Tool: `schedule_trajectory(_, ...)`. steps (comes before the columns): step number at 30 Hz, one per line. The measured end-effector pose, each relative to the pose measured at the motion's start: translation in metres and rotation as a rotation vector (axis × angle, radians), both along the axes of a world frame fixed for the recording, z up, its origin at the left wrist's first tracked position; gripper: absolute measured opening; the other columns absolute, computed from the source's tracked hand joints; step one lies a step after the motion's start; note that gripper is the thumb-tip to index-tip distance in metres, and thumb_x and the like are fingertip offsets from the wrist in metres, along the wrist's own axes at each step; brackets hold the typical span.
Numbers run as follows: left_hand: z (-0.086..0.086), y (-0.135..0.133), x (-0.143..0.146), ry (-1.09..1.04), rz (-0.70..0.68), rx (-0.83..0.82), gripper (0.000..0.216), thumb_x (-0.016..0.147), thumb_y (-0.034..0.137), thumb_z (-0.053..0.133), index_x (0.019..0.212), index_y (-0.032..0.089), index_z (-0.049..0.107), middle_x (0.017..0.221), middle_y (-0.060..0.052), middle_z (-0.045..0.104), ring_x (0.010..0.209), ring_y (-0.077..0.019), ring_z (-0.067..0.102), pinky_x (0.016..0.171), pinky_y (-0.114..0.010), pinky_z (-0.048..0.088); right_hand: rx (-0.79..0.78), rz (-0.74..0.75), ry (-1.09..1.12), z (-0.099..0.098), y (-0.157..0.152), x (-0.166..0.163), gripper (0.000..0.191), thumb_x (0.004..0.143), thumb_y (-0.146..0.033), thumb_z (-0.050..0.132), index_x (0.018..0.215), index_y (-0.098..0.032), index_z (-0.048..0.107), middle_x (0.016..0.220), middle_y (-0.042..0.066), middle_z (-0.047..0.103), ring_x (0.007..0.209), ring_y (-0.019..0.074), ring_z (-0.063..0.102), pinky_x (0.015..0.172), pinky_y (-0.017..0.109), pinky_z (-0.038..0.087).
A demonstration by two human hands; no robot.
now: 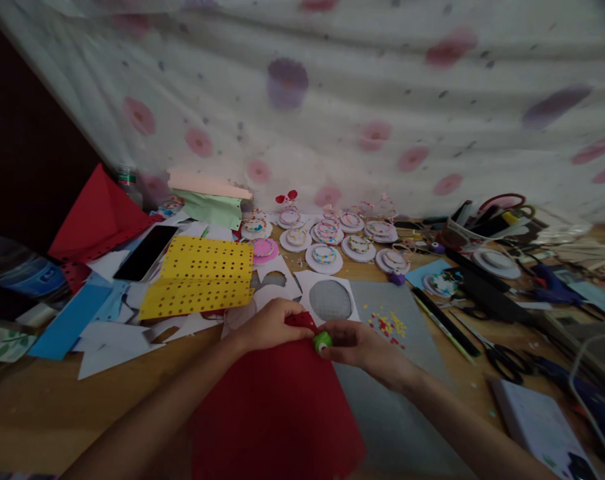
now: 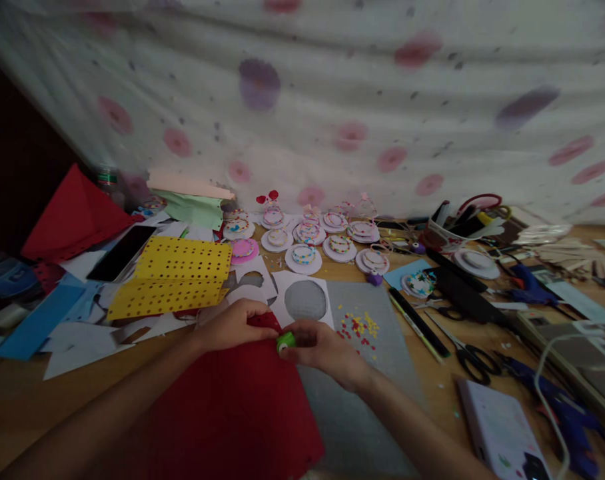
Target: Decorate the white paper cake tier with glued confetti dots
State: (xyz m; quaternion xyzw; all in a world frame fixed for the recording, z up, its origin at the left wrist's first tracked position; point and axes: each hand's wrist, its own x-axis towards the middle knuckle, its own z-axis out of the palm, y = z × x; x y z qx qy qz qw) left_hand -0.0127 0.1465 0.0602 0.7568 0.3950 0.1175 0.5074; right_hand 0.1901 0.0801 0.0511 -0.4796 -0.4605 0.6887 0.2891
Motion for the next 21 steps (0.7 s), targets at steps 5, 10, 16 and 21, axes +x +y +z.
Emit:
schedule_trajectory(5,0.0011,0.0013,0.0008,-0.014,-0.011,-0.027,0.019,0.075,0.033,0.068,0.073,0.015,0.065,0.07,0.002,0.063,0.068,-0.0143,0.055,0.059,-0.022,0.037,-0.016,0.036,0.021,-0.001,0.0028,0.0009,0.032,0.063,-0.036,0.081,0.087,-0.019,0.069,0.083,0.0,0.068,0.079,0.0155,0.06,0.076,0.029,0.043)
schedule_trajectory(10,-0.001,0.0018,0.0018,-0.026,-0.029,-0.045,0.018,0.075,0.033,0.068,0.077,0.015,0.067,0.072,0.0,0.067,0.068,-0.0145,0.057,0.059,-0.022,0.039,-0.005,0.072,-0.007,-0.0014,0.0033,0.0017,0.031,0.063,-0.038,0.081,0.085,-0.019,0.07,0.08,-0.001,0.067,0.075,0.0146,0.059,0.074,0.028,0.043)
schedule_trajectory(16,-0.0024,0.0027,0.0032,-0.023,-0.038,-0.051,0.019,0.076,0.033,0.068,0.079,0.015,0.069,0.077,-0.002,0.07,0.072,-0.0165,0.06,0.061,-0.023,0.04,-0.034,0.091,-0.019,-0.0037,0.0015,0.0035,0.03,0.062,-0.037,0.082,0.083,-0.02,0.071,0.078,-0.001,0.068,0.072,0.0143,0.059,0.071,0.027,0.044)
schedule_trajectory(21,0.0012,0.0022,0.0037,-0.018,-0.028,-0.049,0.019,0.076,0.034,0.068,0.078,0.015,0.068,0.074,-0.001,0.069,0.069,-0.0151,0.059,0.059,-0.022,0.039,-0.02,0.071,-0.014,-0.0033,0.0019,0.0033,0.028,0.064,-0.038,0.081,0.084,-0.02,0.071,0.077,-0.001,0.067,0.072,0.0143,0.058,0.069,0.027,0.043)
